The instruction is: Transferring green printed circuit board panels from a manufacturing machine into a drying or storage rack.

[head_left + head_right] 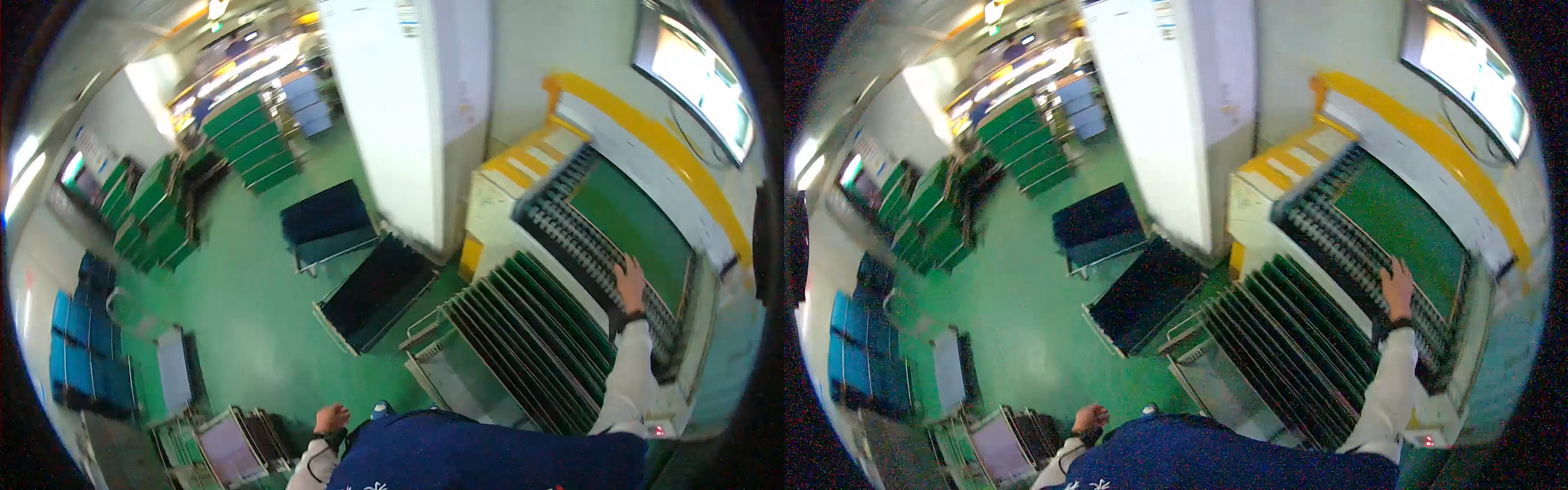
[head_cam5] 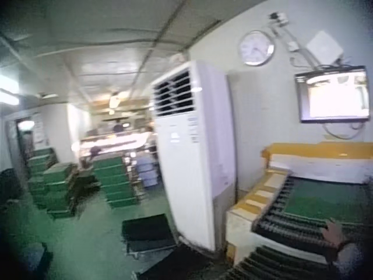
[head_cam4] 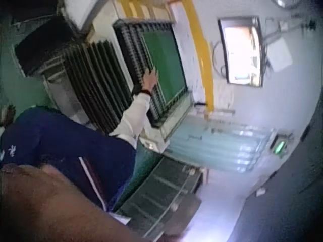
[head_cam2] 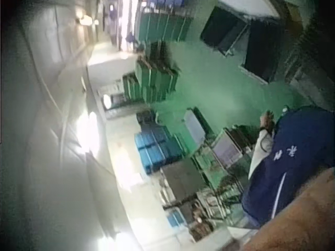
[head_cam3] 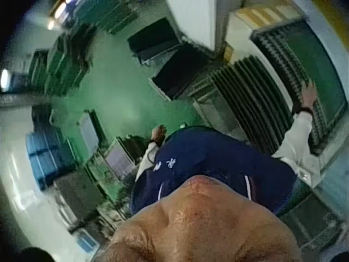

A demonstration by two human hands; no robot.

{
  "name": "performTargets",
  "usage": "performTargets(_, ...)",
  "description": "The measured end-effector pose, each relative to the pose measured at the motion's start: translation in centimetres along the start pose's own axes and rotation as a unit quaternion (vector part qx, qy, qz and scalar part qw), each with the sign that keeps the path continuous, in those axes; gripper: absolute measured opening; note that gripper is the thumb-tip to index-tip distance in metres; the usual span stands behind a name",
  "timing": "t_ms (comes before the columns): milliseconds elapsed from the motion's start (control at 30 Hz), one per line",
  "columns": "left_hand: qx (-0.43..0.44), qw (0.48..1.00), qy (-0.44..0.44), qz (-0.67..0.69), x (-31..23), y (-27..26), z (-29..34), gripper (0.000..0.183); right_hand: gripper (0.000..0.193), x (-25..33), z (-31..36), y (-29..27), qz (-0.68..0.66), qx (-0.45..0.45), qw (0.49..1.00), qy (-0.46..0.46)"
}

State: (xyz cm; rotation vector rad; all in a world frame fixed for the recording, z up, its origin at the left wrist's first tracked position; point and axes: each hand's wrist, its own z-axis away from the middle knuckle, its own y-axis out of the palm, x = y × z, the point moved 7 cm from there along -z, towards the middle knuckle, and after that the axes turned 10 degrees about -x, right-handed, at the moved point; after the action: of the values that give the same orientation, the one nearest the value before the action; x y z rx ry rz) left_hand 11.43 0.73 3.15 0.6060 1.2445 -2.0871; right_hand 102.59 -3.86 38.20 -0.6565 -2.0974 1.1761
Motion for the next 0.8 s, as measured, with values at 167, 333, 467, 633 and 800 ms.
performTargets(167, -0.011, 0.864, -0.296, 0.408, -3.6, 0.9, 1.3, 0.018, 0.053, 2.1, 3.4, -0.4, 0.014, 0.023, 0.998, -0.058)
performTargets(333, 0.052, 0.821, -0.284, 0.493, -2.9, 2.1, -0.1, 0.011, 0.041, 7.8, 8.7, -1.8, -0.088, 0.087, 0.986, -0.112)
performTargets(467, 0.004, 0.859, -0.306, 0.41, -4.6, 1.3, -0.4, 0.014, 0.033, 13.4, 14.8, -5.3, -0.161, 0.089, 0.975, -0.121)
performTargets(633, 0.005, 0.87, -0.305, 0.388, -2.5, 1.0, -2.0, 0.019, 0.033, 20.0, 22.9, -7.3, -0.19, 0.122, 0.959, -0.171)
performTargets(800, 0.03, 0.864, -0.304, 0.4, -2.1, -0.5, -2.2, 0.02, 0.039, 22.9, 29.2, -6.4, -0.209, 0.156, 0.952, -0.159)
